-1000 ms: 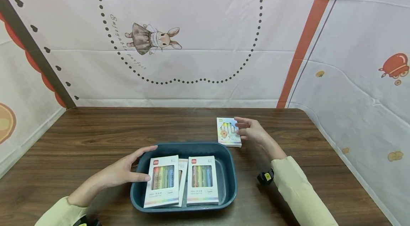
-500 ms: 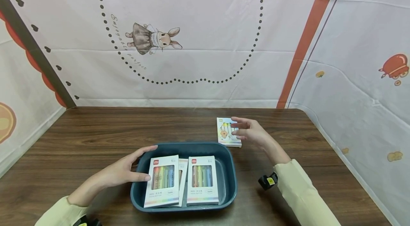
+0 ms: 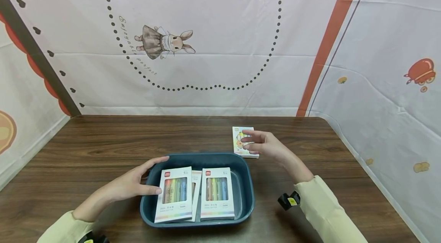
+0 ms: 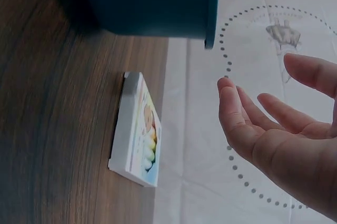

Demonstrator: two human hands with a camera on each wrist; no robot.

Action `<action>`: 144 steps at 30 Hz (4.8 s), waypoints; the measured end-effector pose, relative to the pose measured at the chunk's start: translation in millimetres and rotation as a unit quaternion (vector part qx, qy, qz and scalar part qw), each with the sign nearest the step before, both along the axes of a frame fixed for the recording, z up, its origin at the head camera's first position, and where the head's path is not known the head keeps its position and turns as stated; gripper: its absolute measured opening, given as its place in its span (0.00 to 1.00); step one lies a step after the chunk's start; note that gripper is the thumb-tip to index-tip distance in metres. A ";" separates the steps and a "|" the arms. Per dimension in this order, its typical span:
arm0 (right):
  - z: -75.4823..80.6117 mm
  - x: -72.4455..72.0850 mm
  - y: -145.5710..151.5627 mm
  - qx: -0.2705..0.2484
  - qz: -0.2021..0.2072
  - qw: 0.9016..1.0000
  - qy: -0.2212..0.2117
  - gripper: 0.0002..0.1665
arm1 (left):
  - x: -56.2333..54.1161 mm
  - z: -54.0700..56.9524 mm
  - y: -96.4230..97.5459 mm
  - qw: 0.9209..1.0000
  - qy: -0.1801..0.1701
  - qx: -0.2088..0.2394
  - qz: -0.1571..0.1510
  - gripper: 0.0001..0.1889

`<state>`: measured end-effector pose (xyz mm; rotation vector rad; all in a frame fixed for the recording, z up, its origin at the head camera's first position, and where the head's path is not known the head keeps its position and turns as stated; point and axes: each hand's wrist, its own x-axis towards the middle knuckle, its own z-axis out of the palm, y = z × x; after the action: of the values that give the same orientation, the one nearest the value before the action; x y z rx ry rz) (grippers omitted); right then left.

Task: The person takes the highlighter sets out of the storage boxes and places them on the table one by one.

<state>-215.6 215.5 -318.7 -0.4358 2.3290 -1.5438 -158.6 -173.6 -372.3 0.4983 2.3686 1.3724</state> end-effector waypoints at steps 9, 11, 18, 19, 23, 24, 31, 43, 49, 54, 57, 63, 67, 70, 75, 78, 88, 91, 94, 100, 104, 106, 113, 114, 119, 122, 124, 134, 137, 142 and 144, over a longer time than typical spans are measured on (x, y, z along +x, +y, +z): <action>5.5 11.9 -3.5 -0.002 0.026 1.000 -0.010 0.34 | -0.1 3.6 -0.5 1.000 0.003 0.011 -0.012 0.43; 6.2 14.9 -4.3 -0.005 0.030 0.999 -0.014 0.34 | 0.0 3.5 -0.5 1.000 0.003 0.011 -0.013 0.43; 7.4 23.4 -6.4 0.003 0.043 0.999 -0.021 0.34 | 0.0 1.3 -0.7 1.000 0.002 0.004 -0.005 0.43; 7.7 24.4 -6.5 0.006 0.047 0.999 -0.020 0.34 | 0.1 0.9 -0.7 1.000 0.003 0.001 -0.002 0.43; 8.6 26.9 -6.8 0.009 0.068 0.997 -0.023 0.33 | 0.5 0.0 -0.9 1.000 0.004 -0.001 -0.002 0.42; 8.6 27.4 -7.0 0.010 0.075 0.997 -0.023 0.33 | 0.5 -0.2 -0.9 1.000 0.003 0.000 -0.002 0.42; 8.0 31.7 -11.3 0.015 0.113 0.993 -0.040 0.33 | 0.1 -0.9 -0.8 1.000 0.003 0.001 -0.003 0.42; 8.6 36.3 -20.1 0.050 0.154 0.986 -0.046 0.32 | 0.1 1.6 -1.2 1.000 0.006 0.000 -0.006 0.42; 6.4 37.0 -25.5 0.067 0.162 0.982 -0.067 0.33 | 0.6 1.0 -0.6 1.000 -0.001 -0.007 0.001 0.43; 6.5 37.9 -29.3 0.078 0.167 0.980 -0.072 0.34 | 0.3 0.2 -0.7 1.000 0.000 -0.007 0.000 0.42; 7.5 38.7 -33.0 0.092 0.163 0.980 -0.072 0.33 | 0.4 0.6 -0.9 1.000 0.001 -0.007 -0.002 0.42; 10.1 39.6 -42.8 0.124 0.148 0.978 -0.082 0.32 | 0.3 1.0 -1.1 1.000 0.001 -0.005 -0.004 0.42; 8.5 38.1 -47.3 0.146 0.147 0.975 -0.083 0.31 | 0.1 0.5 -1.4 1.000 0.003 -0.007 -0.005 0.42; 7.9 37.5 -50.4 0.164 0.149 0.972 -0.080 0.31 | 0.2 0.6 -1.4 1.000 0.003 -0.008 -0.005 0.42; 8.5 37.4 -55.5 0.192 0.156 0.966 -0.069 0.30 | 0.4 1.2 -1.1 1.000 0.005 -0.011 -0.003 0.42; 8.7 37.6 -59.1 0.213 0.157 0.962 -0.067 0.28 | 0.3 1.0 -0.9 1.000 0.008 -0.015 0.000 0.43; 7.1 37.2 -71.7 0.294 0.141 0.941 -0.089 0.27 | -0.3 0.3 -1.0 1.000 0.010 -0.007 -0.006 0.43; 4.5 37.4 -74.9 0.311 0.142 0.936 -0.084 0.27 | -0.2 0.2 -1.1 1.000 0.010 -0.004 -0.009 0.43; 1.5 38.0 -77.6 0.332 0.151 0.929 -0.070 0.26 | -0.1 0.1 -1.0 1.000 0.010 -0.004 -0.009 0.43; -1.9 41.8 -81.2 0.361 0.153 0.919 -0.037 0.26 | -0.6 -0.1 -1.0 1.000 0.009 -0.006 -0.008 0.43; -1.9 42.2 -80.8 0.351 0.157 0.922 -0.035 0.26 | -0.7 -0.3 -1.6 1.000 0.010 -0.008 -0.008 0.42; -1.7 41.5 -80.0 0.340 0.160 0.926 -0.041 0.25 | -0.8 -0.7 -2.0 1.000 0.007 -0.004 -0.010 0.42; -2.4 40.1 -75.9 0.308 0.176 0.934 -0.036 0.27 | -1.3 -1.6 -2.5 1.000 -0.002 0.010 -0.016 0.42; -2.6 40.2 -75.4 0.303 0.177 0.936 -0.034 0.27 | -1.4 -1.5 -2.4 1.000 -0.003 0.009 -0.016 0.42; -2.9 41.3 -72.5 0.264 0.183 0.946 -0.029 0.28 | -1.3 -1.1 -2.3 1.000 -0.005 0.008 -0.015 0.42; -3.4 42.1 -71.0 0.246 0.184 0.951 -0.035 0.29 | -1.3 -1.0 -2.3 1.000 -0.002 0.010 -0.016 0.42; -4.1 43.0 -70.0 0.238 0.183 0.953 -0.037 0.30 | -1.4 -0.7 -2.0 1.000 -0.002 0.009 -0.016 0.42; -4.1 45.7 -67.6 0.218 0.193 0.956 -0.033 0.31 | -1.3 -0.4 -1.6 1.000 -0.006 0.005 -0.011 0.43; -3.7 46.3 -67.4 0.215 0.195 0.956 -0.036 0.31 | -1.5 -0.4 -1.7 1.000 -0.008 0.000 -0.008 0.42; -4.0 48.5 -67.2 0.209 0.195 0.957 -0.040 0.31 | -1.4 -0.3 -1.7 1.000 -0.012 0.000 -0.008 0.42; -4.1 49.2 -66.8 0.205 0.193 0.959 -0.041 0.30 | -1.3 -0.3 -1.6 1.000 -0.011 -0.001 -0.008 0.42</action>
<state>-166.4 148.7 -322.9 -0.6535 2.2485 -0.8573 -159.8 -175.2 -372.6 0.4978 2.3432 1.3607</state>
